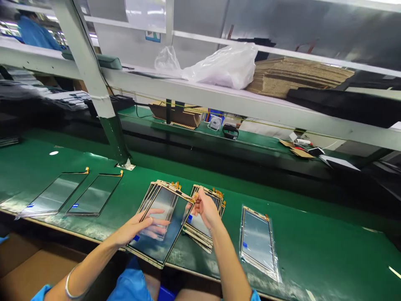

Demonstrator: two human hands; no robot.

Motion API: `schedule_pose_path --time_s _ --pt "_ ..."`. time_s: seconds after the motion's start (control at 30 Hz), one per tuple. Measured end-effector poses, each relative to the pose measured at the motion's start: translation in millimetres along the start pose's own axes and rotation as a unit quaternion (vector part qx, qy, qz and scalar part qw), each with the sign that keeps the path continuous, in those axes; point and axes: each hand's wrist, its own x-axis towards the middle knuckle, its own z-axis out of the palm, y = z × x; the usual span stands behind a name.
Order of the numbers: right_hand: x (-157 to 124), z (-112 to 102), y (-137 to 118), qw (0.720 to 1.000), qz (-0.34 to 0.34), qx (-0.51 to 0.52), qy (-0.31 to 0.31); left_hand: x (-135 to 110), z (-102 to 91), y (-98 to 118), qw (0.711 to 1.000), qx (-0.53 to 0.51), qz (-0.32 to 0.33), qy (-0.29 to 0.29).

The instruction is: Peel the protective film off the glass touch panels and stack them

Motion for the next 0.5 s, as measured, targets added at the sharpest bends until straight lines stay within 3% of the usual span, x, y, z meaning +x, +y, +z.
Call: schedule_pose_path --time_s 0.1,0.2,0.27,0.37,0.5 --pt "-22 -12 0 0.988 -0.039 -0.152 0.007 -5 11.4 -2 1.000 0.005 -0.007 -0.019" --pt "-46 -18 15 0.936 -0.165 -0.301 0.083 -11 19.3 2 0.998 -0.006 -0.030 -0.049" --pt "-57 -22 24 0.897 -0.236 -0.361 0.094 -17 22.5 9 0.997 0.017 -0.046 -0.062" --pt "-66 -23 21 0.873 -0.280 -0.399 0.020 -27 25.7 23 0.987 0.124 -0.071 -0.070" --pt "-68 -9 -6 0.881 -0.263 -0.386 -0.077 -36 30.1 36 0.956 0.259 -0.078 -0.113"
